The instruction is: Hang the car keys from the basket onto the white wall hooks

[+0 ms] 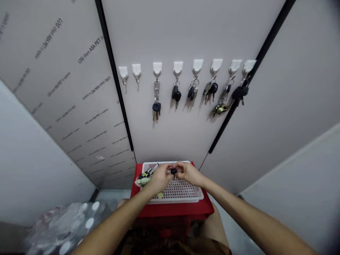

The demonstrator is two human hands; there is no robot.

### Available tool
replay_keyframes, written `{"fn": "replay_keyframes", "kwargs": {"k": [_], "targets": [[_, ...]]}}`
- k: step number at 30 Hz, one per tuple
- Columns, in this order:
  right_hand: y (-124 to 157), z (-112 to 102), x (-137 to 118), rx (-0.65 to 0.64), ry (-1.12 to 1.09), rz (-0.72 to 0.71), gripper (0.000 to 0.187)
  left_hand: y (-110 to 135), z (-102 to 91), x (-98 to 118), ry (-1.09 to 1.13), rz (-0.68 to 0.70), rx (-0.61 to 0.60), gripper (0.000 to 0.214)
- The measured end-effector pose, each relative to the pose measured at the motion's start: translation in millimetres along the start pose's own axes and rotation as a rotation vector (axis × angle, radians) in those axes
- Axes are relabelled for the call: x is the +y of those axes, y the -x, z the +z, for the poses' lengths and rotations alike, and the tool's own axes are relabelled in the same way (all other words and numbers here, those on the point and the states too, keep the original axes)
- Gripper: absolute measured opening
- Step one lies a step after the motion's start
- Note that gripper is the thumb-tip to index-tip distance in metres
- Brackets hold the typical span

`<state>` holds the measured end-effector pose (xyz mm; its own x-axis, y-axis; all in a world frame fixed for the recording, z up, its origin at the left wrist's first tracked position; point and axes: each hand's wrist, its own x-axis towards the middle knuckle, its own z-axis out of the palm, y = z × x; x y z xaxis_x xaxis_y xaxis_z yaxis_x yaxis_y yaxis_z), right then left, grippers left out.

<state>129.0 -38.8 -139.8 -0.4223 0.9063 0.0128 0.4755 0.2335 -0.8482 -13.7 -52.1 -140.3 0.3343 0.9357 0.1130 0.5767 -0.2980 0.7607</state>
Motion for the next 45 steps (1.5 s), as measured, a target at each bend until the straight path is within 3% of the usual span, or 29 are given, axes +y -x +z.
{"fn": "replay_keyframes", "kwargs": {"k": [4,8,16,22,26,30,36,45], "targets": [[-9,-3,-21,0.028,-0.451,0.045,0.022,-9,-15.0,-1,0.259,-0.04,0.041,0.024],[-15,-8,-44,0.136,-0.566,0.046,0.023,-14,-32.5,5,0.41,-0.066,0.068,0.017],[-34,-14,-83,0.252,-0.358,-0.05,0.013,-17,-70.6,15,0.595,-0.1,0.141,0.014],[-46,-6,-99,0.21,-0.141,-0.181,0.02,-15,-88.4,17,0.655,-0.065,0.207,0.014],[-49,-3,-105,0.255,-0.011,-0.248,0.016,-14,-97.3,14,0.589,-0.044,0.194,0.01],[-55,-9,-124,0.229,0.106,-0.264,0.014,-16,-107.5,17,0.518,0.009,0.273,0.02],[-83,-23,-172,0.212,-0.105,-0.228,0.009,-32,-139.1,41,0.574,0.12,0.431,0.021],[-134,-47,-244,0.514,-0.18,-0.418,0.003,-75,-210.6,83,0.618,0.121,0.73,0.014]]}}
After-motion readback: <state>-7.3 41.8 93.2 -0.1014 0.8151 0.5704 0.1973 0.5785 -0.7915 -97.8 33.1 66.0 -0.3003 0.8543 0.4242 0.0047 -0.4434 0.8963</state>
